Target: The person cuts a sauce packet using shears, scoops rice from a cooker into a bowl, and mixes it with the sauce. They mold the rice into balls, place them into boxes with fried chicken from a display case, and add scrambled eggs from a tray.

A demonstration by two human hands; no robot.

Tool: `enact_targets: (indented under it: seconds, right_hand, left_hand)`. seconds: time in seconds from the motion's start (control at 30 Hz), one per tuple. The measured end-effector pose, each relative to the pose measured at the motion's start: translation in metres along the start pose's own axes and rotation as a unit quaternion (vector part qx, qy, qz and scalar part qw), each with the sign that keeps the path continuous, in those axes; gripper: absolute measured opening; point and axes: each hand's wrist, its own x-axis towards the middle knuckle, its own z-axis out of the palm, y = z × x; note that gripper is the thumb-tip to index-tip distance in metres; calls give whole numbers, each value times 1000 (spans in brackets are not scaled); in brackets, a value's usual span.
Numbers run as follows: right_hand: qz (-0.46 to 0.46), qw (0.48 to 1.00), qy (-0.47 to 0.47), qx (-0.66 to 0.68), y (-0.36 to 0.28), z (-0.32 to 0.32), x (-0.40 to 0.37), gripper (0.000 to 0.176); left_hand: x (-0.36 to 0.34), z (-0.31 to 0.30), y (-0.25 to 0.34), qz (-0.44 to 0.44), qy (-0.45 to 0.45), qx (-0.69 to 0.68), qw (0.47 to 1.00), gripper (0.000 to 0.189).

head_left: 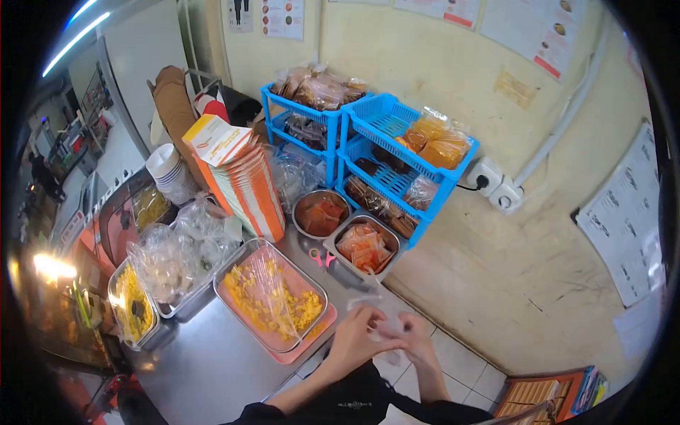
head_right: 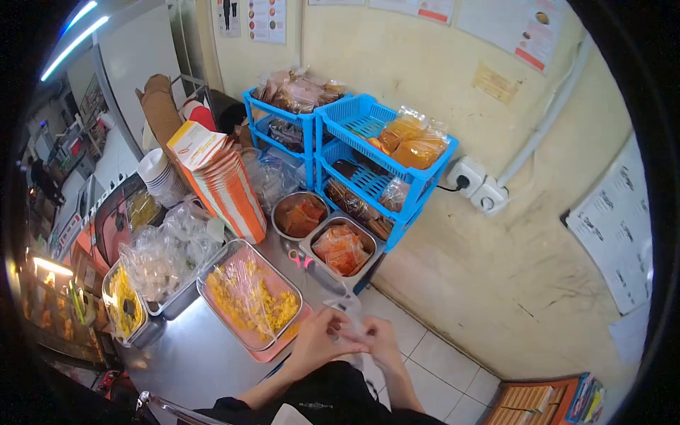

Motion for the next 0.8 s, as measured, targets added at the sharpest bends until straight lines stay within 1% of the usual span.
enact_targets:
  seconds: [0.07,0.1,0.13,0.17,0.2,0.23,0.27,0.3,0.33,0.43,0.47,0.5,0.53,0.57,0.6,0.67,0.8]
  right_hand:
    - [22,997,-64,42,-24,16,30,20]
    - [28,989,-136,49,-28,9,40,21]
    - [26,976,-206,58,-31,2,55,23]
    - [29,959,-275,67,-35,-6,64,25]
    - [41,957,-287,34,-48,-21,75,26]
    - [-11,971,-215,-105,-64,-30,87,28]
    - [-61,959,-138,-241,-80,-37,94,30]
    - [-113,921,-57,-368,-94,-42,94,31]
    - [-129,927,-133,-326,-115,-51,85,34]
    - [-44,859,-305,-409,-130,-50,74,46]
    - [-14,887,-302,-350,-111,-45,84,54]
    - [16,911,-295,-289,-92,-40,94,63]
    - [-46,958,-229,-164,-76,-36,99,64]
    - [-124,976,-176,-46,-60,-31,104,65]
    - [-161,976,-148,-12,-57,-30,104,64]
    - [-149,977,-148,-40,-59,-35,95,62]
    - [-130,976,-162,-72,-62,-31,95,58]
  left_hand:
    - [15,2,-13,-70,-64,-77,993,53]
    - [24,-1,-15,-98,-94,-114,984,52]
    - [32,-10,3,-103,-105,-258,955,37]
    - [38,-19,-1,-102,-68,-153,981,30]
    - [45,-31,-8,-96,-30,-44,994,24]
    - [53,-36,-12,-88,8,64,994,20]
    - [60,-33,-7,-133,55,84,986,19]
    - [64,-33,0,-177,99,106,973,18]
    - [72,-34,7,-217,143,131,957,19]
    - [76,-1,26,-98,214,81,969,18]
    - [74,11,25,26,207,144,967,17]
    - [71,23,22,74,192,156,966,18]
    - [69,36,18,125,182,166,961,18]
    - [68,46,14,177,174,179,952,19]
    - [69,53,10,178,175,195,949,19]
    - [68,60,1,183,173,231,940,19]
    - [77,57,-6,199,202,247,927,17]
